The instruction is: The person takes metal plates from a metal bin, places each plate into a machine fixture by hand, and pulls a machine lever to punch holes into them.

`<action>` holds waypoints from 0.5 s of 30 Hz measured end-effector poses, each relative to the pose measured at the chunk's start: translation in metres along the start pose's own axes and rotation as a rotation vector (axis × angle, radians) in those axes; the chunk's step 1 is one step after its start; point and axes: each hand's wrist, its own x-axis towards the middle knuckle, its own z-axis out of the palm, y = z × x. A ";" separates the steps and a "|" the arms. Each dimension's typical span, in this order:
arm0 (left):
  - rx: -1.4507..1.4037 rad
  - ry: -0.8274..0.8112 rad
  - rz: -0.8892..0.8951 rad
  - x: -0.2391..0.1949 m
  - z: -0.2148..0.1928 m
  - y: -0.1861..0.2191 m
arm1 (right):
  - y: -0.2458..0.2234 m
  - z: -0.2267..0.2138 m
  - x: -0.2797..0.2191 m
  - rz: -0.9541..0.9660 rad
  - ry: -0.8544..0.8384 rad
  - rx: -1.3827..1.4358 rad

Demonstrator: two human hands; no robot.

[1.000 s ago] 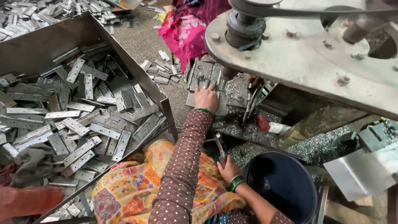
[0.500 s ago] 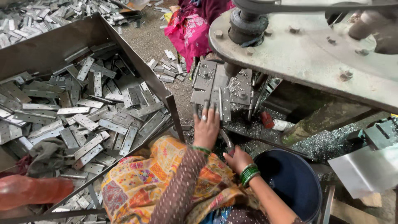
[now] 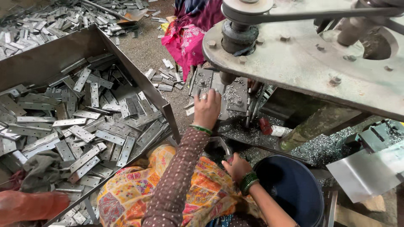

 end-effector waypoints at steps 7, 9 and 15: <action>0.206 -0.167 -0.095 -0.017 0.025 -0.026 | 0.000 -0.004 0.003 0.018 -0.036 -0.016; 0.274 -0.114 -0.161 -0.026 0.007 -0.042 | 0.002 0.001 0.004 0.027 -0.029 -0.010; 0.183 -0.355 -0.232 -0.053 -0.028 -0.016 | 0.004 0.003 0.008 0.042 -0.024 0.001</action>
